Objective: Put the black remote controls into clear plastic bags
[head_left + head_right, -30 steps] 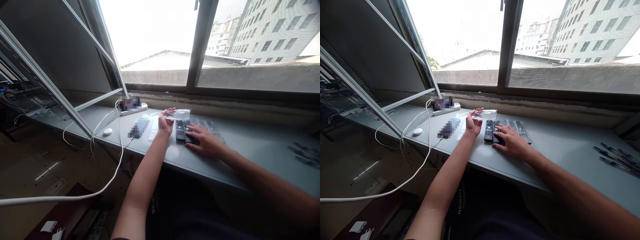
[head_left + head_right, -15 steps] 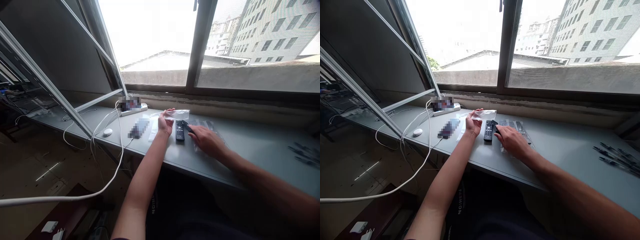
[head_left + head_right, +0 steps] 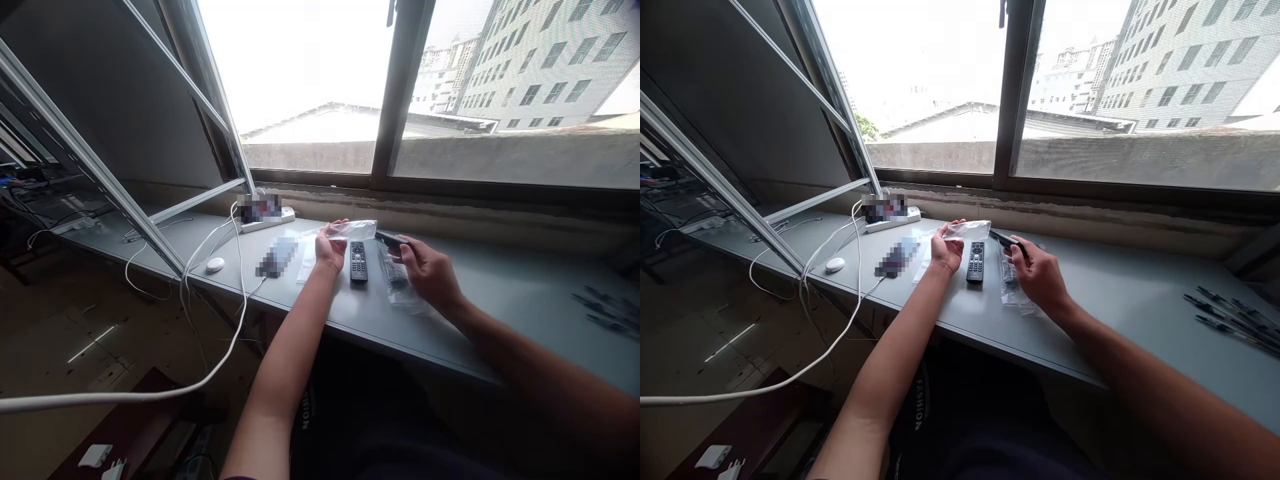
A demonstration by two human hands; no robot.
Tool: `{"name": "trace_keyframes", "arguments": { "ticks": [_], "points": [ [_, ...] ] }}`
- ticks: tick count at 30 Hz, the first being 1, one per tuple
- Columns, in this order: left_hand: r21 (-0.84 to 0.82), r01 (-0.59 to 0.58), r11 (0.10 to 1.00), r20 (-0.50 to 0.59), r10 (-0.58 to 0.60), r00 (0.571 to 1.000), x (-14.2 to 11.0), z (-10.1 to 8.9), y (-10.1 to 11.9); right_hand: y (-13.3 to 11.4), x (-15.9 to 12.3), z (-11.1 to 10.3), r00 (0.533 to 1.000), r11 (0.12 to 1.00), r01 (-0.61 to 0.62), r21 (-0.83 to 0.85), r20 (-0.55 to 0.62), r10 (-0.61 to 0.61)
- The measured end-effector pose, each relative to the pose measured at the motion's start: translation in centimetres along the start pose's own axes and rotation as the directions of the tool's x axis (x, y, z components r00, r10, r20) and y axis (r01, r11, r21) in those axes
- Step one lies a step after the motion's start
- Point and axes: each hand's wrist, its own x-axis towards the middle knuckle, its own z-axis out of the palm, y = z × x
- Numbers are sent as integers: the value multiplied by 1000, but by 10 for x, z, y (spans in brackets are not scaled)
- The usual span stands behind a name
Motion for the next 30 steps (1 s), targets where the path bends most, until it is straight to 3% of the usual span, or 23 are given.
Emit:
{"name": "trace_keyframes", "arguments": {
  "ticks": [4, 9, 17, 25, 30],
  "points": [
    [7, 6, 1000, -6, -6, 1000, 1, 0, 0, 1, 5, 1, 974, 888, -207, 412, 4, 225],
    [3, 14, 1000, -6, -14, 1000, 2, 0, -1, 7, 15, -2, 923, 703, -309, 641, 23, 385],
    [29, 16, 999, -16, -16, 1000, 2, -1, -1, 8, 21, -5, 886, 504, -380, 775, 149, 440],
    [31, 9, 999, -4, -9, 1000, 3, -2, -2, 10, 18, -2, 896, 511, -393, 764, 195, 398],
    [44, 11, 999, 0, -11, 1000, 1, -1, -2, -2, 15, -3, 848, 457, -503, 734, 317, 425]
  ]
}}
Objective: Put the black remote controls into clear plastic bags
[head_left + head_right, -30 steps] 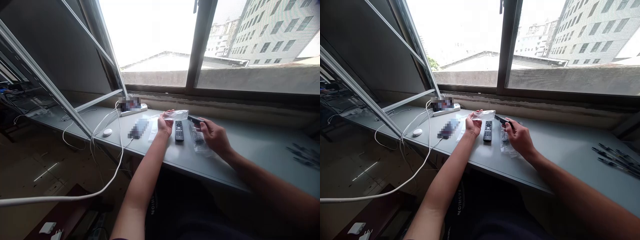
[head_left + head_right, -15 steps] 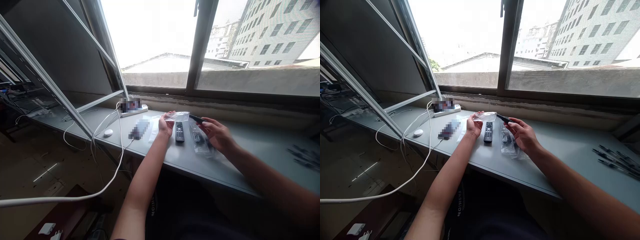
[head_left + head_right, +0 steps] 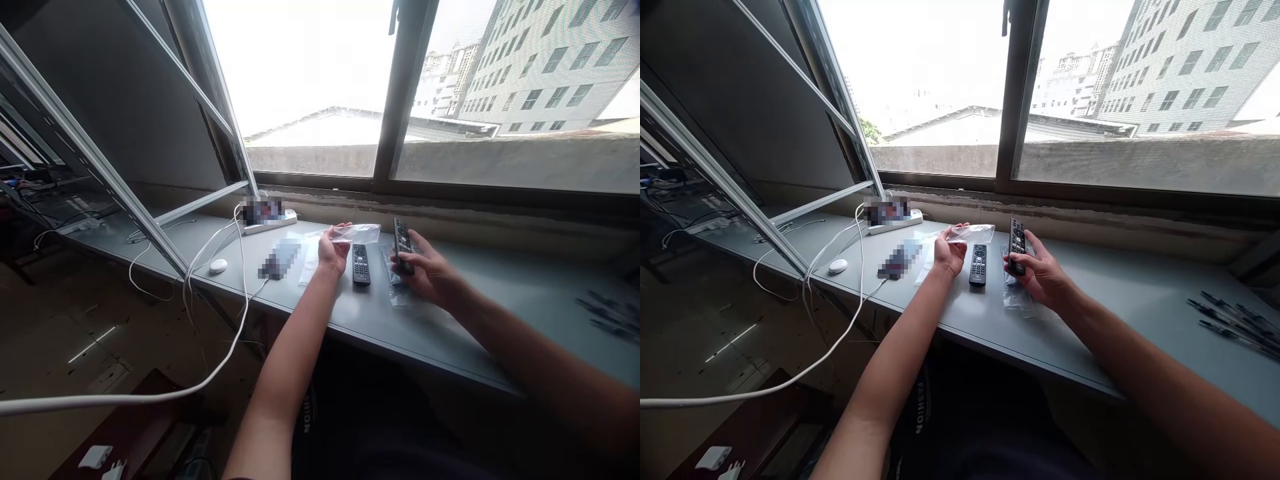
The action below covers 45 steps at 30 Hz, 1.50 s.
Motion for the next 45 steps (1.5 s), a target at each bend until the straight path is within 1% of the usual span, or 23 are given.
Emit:
{"name": "trace_keyframes", "arguments": {
  "ticks": [2, 5, 8, 10, 15, 17, 23, 28, 30, 32, 35, 37, 40, 43, 45],
  "points": [
    [2, -1, 1000, 0, 1, 1000, -1, 0, 0, -1, -1, 1, 999, 999, -42, -22, 20, 42],
    [7, 3, 1000, 0, -3, 1000, -1, 0, 0, -4, -1, 0, 998, 999, -45, -12, 44, 46],
    [3, 8, 1000, -3, -8, 1000, 0, 0, 0, -8, -2, 0, 997, 998, -65, -2, 42, 65],
    [-7, 6, 1000, -10, -6, 1000, 0, 0, 0, -11, -4, 2, 994, 995, -102, -2, 45, 102],
    [-17, -1, 1000, -20, 0, 1000, -2, 1, 1, -15, -6, 6, 968, 973, -219, 70, 144, 207],
    [-20, 0, 1000, -17, 0, 1000, -3, 1, 0, -14, -5, 4, 963, 968, -239, 78, 146, 226],
    [-39, 7, 999, -18, -7, 1000, 0, -1, -1, -10, 1, -4, 964, 970, -241, 38, 127, 235],
    [-20, 0, 1000, -8, 0, 1000, 1, -2, -1, -9, 3, -5, 974, 974, -227, 26, 36, 226],
    [-19, 0, 1000, -15, -1, 1000, 1, -1, -1, -8, 4, -6, 976, 978, -210, 2, 56, 210],
    [-22, 4, 1000, -24, -5, 1000, 0, 0, -1, -7, 5, -8, 974, 979, -201, -20, 101, 202],
    [-9, 2, 1000, -27, -3, 1000, -2, 2, 0, -8, 5, -8, 968, 978, -209, -9, 138, 209],
    [1, -1, 1000, -25, 1, 1000, -3, 2, 0, -9, 3, -6, 968, 976, -216, 31, 136, 210],
    [1, -3, 1000, -18, 3, 1000, -1, 1, 0, -11, 1, -2, 972, 974, -219, 66, 97, 212],
    [-8, -1, 1000, -22, 1, 1000, 1, -1, 0, -10, 1, -1, 973, 974, -226, 23, 57, 224],
    [-15, 5, 1000, -30, -5, 1000, 1, -1, 0, -8, 2, -2, 978, 980, -200, -2, 55, 200]
  ]
}}
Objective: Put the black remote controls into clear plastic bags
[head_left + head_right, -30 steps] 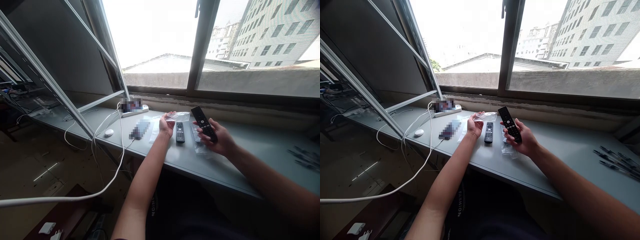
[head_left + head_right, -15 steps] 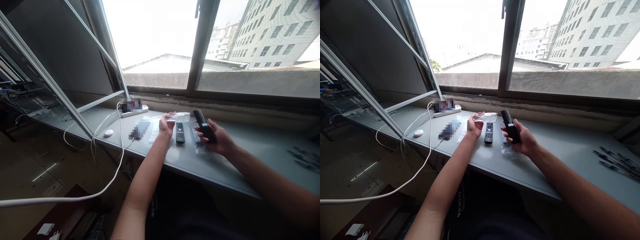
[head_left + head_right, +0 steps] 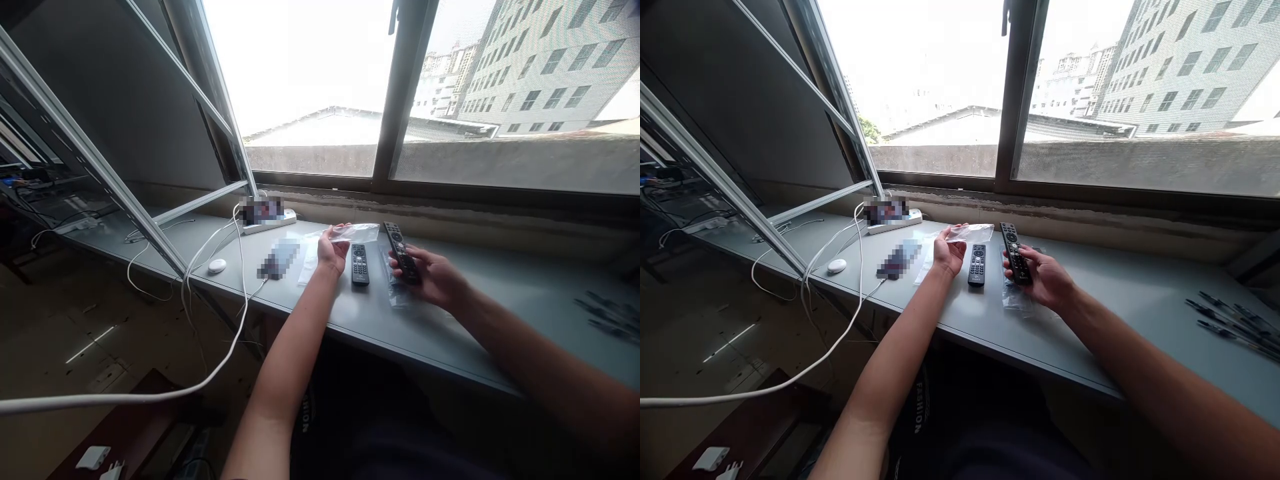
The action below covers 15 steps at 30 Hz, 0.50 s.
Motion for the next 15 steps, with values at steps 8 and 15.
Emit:
{"name": "trace_keyframes", "arguments": {
  "ticks": [8, 15],
  "points": [
    [-9, 0, 1000, -24, 0, 1000, -3, 2, 1, 13, 3, -6, 930, 873, 344, -345, 0, -367],
    [5, 7, 1000, 3, -7, 1000, -2, 2, 1, 9, -2, -4, 767, 606, 612, -507, 193, -612]
  ]
}}
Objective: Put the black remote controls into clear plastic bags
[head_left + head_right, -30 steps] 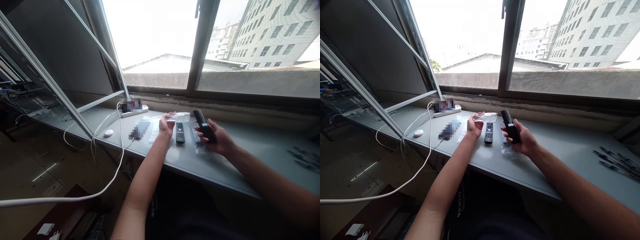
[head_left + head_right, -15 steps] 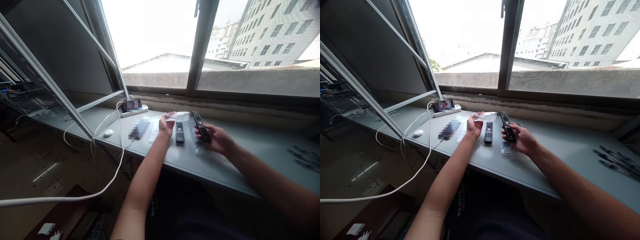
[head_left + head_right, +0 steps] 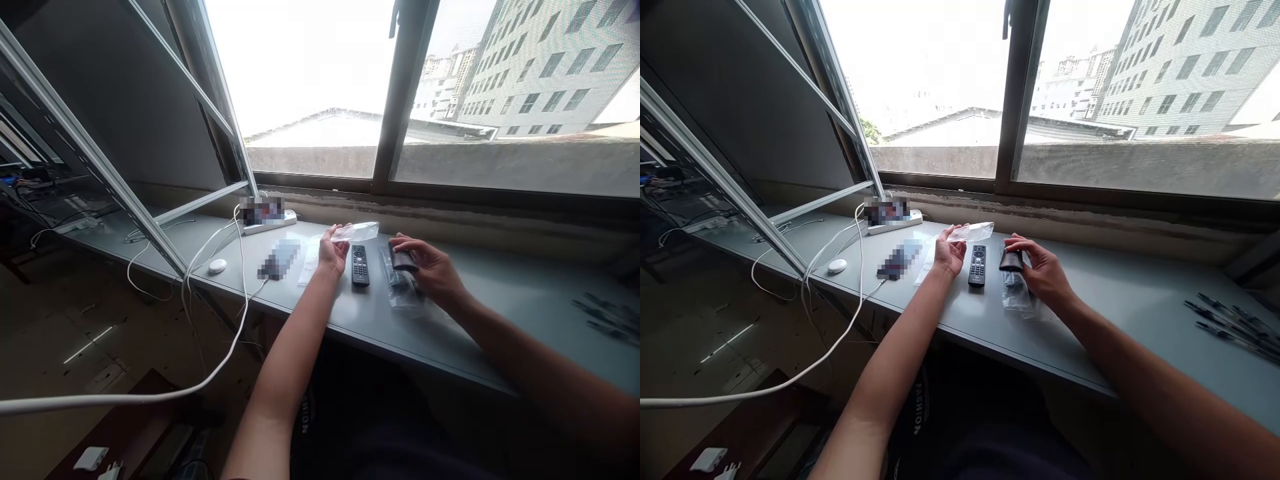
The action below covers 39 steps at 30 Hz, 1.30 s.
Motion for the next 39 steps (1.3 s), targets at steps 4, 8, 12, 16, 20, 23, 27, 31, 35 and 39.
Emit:
{"name": "trace_keyframes", "arguments": {
  "ticks": [4, 8, 12, 16, 20, 23, 27, 31, 35, 39],
  "points": [
    [1, -6, 1000, 0, 6, 1000, -1, 1, 0, -2, 1, 1, 1000, 1000, 14, 24, 20, -14],
    [8, -10, 1000, 6, 10, 1000, -2, 2, 0, -3, 0, 1, 1000, 999, 1, 38, 14, -2],
    [18, -13, 1000, 12, 13, 1000, -3, 1, 0, -4, -1, 0, 998, 998, -54, -21, -36, 53],
    [9, -12, 1000, 5, 12, 1000, -3, 1, -1, -1, -1, 0, 980, 982, -184, 39, -70, 186],
    [20, -13, 1000, 5, 13, 1000, -3, 2, -1, -1, 2, 1, 920, 868, -358, 345, -27, 391],
    [30, -10, 999, 11, 10, 1000, -3, 2, -1, -4, 5, 1, 879, 762, -432, 483, 37, 475],
    [33, -7, 999, 14, 7, 1000, -3, 2, -1, -9, 9, -1, 827, 646, -507, 570, 110, 552],
    [48, -11, 999, 15, 10, 1000, -1, 0, -2, -15, 10, -2, 785, 528, -543, 653, 171, 595],
    [58, -13, 998, 20, 12, 1000, 1, -1, -3, -22, 10, -5, 771, 418, -543, 728, 236, 592],
    [56, -11, 998, 23, 10, 1000, 2, -1, -3, -27, 12, -8, 704, 317, -586, 745, 275, 655]
  ]
}}
